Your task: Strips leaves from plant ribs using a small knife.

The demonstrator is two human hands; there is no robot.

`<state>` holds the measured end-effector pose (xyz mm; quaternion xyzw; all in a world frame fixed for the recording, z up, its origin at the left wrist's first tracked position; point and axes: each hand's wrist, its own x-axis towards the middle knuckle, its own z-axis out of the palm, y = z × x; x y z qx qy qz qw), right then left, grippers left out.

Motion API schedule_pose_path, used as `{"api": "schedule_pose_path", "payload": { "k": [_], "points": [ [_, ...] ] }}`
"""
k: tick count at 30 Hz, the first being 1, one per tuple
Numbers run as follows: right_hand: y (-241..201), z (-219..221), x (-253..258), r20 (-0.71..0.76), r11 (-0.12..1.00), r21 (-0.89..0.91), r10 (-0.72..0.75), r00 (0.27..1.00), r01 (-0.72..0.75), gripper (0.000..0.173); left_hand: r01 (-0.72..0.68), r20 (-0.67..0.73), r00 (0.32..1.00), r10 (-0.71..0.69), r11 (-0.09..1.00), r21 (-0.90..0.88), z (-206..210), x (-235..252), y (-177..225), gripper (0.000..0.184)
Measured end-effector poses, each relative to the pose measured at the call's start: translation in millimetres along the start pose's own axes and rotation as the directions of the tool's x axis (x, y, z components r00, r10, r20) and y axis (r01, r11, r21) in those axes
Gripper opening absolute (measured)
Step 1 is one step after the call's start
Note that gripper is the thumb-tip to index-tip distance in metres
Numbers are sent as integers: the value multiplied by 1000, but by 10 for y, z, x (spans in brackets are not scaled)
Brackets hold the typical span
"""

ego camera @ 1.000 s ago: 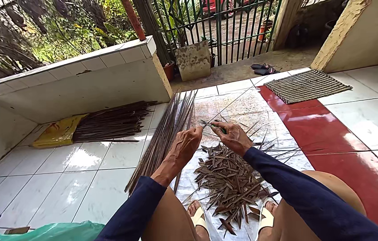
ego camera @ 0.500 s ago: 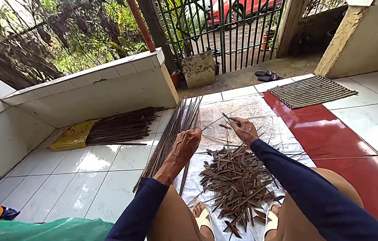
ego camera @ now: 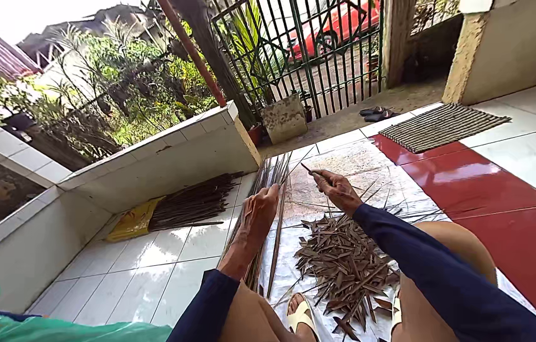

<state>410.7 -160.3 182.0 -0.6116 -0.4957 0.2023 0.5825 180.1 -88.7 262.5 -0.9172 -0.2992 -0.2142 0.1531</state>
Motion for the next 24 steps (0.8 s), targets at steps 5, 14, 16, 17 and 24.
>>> {"api": "schedule_pose_path", "payload": {
  "k": [5,14,16,17,24],
  "points": [
    [-176,-114,-294,4,997,15,-79,997,79,32,-75,-32,996,80,988,135,-175,-151,285,28],
    [-243,15,-648,7,989,-103,-108,994,109,38,-98,-69,992,108,987,129,-298,-327,508,29],
    [-260,13,-678,-36,990,-115,-81,996,76,37,-91,-59,993,99,987,133,-335,-363,517,29],
    [-256,13,-678,-55,992,-112,-73,996,66,37,-84,-56,994,92,988,127,-341,-385,508,30],
    [-111,69,-482,-87,999,-42,11,996,-14,32,-19,-66,998,17,1000,-21,-179,-522,349,30]
  ]
}}
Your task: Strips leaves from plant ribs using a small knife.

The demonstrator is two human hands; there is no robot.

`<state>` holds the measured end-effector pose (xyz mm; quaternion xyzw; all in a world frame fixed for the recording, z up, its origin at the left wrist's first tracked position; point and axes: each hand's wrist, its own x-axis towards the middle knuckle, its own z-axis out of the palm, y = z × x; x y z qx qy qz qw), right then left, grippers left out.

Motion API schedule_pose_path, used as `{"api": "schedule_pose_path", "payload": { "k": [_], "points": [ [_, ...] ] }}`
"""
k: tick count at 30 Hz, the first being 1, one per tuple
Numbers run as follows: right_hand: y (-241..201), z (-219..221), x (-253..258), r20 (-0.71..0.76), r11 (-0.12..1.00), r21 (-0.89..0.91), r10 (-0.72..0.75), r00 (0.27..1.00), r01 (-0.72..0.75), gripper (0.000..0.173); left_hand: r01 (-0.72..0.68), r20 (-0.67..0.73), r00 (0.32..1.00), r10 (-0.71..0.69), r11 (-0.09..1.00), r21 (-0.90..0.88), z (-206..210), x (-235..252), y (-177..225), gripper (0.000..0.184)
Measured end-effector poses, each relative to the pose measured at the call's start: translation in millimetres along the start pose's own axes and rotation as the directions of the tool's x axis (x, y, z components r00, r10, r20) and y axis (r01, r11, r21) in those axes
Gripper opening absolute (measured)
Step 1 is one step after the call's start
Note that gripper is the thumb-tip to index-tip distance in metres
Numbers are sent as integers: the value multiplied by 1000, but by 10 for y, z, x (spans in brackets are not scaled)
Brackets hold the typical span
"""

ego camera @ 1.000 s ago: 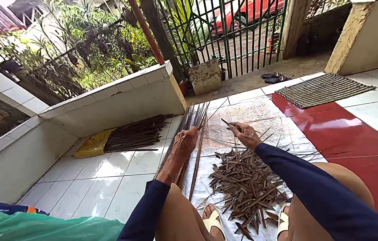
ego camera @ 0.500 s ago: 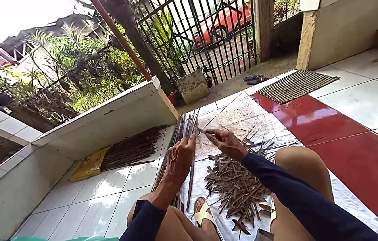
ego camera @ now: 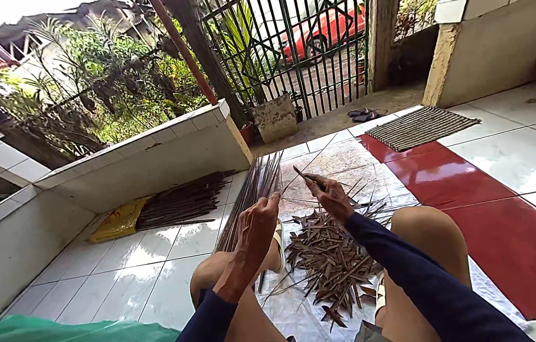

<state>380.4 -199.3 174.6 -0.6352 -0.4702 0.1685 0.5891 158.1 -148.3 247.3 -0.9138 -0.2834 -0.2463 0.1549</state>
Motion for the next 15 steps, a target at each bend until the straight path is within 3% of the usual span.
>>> {"api": "schedule_pose_path", "payload": {
  "k": [7,15],
  "points": [
    [281,-95,59,-137,996,0,83,987,-84,34,160,124,984,-126,935,-316,282,35,-66,30],
    [486,-169,-26,-116,939,-185,272,955,-290,35,417,353,905,-236,653,-633,529,47,-111,31]
  ]
}}
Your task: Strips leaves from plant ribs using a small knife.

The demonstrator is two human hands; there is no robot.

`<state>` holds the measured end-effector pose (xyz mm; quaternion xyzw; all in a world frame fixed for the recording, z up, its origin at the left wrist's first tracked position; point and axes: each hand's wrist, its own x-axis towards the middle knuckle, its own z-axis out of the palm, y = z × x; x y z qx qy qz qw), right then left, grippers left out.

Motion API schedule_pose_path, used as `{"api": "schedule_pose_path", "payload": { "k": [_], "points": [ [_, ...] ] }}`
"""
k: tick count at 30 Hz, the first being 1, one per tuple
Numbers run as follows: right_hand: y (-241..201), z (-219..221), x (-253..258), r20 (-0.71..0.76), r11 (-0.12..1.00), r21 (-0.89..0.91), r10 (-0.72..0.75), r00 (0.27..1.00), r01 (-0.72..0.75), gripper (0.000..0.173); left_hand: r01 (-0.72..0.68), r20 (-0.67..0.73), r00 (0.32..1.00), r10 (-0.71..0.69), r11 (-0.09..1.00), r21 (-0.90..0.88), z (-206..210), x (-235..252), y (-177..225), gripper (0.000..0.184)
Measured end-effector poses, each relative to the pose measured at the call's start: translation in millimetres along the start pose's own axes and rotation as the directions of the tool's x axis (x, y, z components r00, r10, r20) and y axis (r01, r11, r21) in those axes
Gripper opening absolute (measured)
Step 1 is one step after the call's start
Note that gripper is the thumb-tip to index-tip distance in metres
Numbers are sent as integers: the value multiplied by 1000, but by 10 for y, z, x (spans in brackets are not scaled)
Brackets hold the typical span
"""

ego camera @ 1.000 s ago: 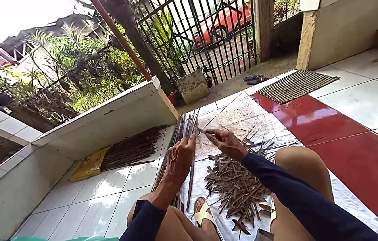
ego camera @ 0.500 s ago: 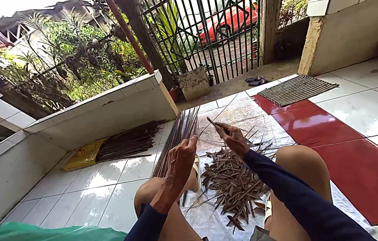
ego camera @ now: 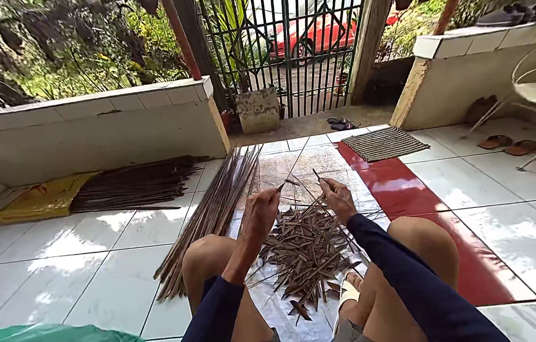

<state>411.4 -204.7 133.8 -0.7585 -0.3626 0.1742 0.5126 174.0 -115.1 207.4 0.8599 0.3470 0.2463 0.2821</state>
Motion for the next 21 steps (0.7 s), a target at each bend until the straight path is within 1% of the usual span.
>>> {"api": "schedule_pose_path", "payload": {
  "k": [2,5,8,10,11,15,18,21],
  "points": [
    [-97,-16,-21,26,999,42,-23,999,21,35,9,0,1000,-9,998,-63,3,-26,2,30],
    [-356,-3,-36,11,989,132,-76,997,74,36,-12,-40,999,10,998,-65,-1,-70,49,29],
    [-586,-21,-3,-37,978,193,-67,997,73,43,-30,-77,997,26,998,-52,-16,-88,67,29],
    [-655,-63,54,-43,970,231,-70,997,78,48,-27,-78,997,23,998,-57,-21,-84,75,29],
    [-684,-93,73,-30,971,223,-82,996,87,50,-23,-72,997,18,997,-73,-22,-78,83,29],
    [-769,-180,15,112,971,73,-234,966,227,34,1,-33,999,-9,975,-222,-3,-50,144,28],
    [-739,-201,-81,215,949,0,-308,927,316,32,12,17,1000,-7,945,-326,37,-29,208,28],
    [-701,-227,-69,235,936,-72,-320,918,344,33,22,55,998,2,901,-433,105,3,239,27]
  ]
}}
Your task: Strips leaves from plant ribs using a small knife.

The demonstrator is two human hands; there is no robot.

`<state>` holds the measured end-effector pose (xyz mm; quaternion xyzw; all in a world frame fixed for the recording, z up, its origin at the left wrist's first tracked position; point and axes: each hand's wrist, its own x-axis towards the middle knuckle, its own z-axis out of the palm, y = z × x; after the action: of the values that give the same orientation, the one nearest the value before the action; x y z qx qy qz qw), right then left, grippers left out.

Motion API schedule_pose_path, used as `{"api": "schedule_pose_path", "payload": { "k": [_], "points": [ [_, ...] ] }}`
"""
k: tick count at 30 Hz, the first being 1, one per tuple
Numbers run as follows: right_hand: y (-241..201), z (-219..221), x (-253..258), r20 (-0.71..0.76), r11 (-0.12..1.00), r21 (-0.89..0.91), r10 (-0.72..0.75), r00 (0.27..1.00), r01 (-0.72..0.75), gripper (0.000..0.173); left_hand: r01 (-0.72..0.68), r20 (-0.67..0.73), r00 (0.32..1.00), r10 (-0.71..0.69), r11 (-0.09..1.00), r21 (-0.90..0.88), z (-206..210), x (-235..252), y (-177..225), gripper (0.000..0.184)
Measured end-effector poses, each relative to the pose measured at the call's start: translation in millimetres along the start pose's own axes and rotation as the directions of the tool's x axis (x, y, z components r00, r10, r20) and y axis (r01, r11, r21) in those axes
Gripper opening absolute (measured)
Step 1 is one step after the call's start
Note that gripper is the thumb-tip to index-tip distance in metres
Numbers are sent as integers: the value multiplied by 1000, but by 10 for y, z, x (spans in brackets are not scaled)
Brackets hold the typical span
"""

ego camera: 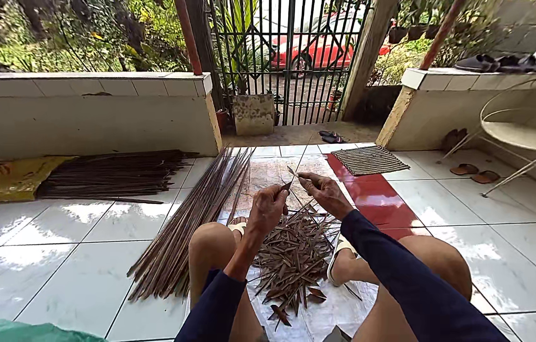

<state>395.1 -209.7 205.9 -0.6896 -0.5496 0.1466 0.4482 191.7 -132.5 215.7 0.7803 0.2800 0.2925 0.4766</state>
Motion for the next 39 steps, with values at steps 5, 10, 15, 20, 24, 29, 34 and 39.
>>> {"api": "schedule_pose_path", "payload": {
  "k": [5,10,15,20,24,29,34,39],
  "points": [
    [379,-53,205,-112,995,95,48,993,-37,33,47,45,998,-41,990,-131,178,5,12,26],
    [378,-77,303,-351,987,155,98,931,-45,40,87,-11,996,-89,990,-110,223,12,-30,28],
    [146,-10,48,-94,912,389,178,979,-129,41,2,49,999,4,992,-126,307,96,56,29],
    [11,46,71,-40,841,521,191,981,-143,25,0,97,995,11,993,-120,406,99,129,28],
    [72,86,132,-86,847,518,191,978,-120,25,64,154,987,-41,987,-148,314,128,56,29],
    [58,47,179,-134,817,568,209,969,-98,24,56,154,987,-32,987,-153,156,88,-35,25],
    [86,203,157,-115,854,513,174,978,-91,29,25,53,998,-26,1000,13,56,43,-127,21],
    [4,254,51,-39,905,400,172,984,-142,42,42,-122,993,-2,944,326,-11,38,-203,25]
  ]
}}
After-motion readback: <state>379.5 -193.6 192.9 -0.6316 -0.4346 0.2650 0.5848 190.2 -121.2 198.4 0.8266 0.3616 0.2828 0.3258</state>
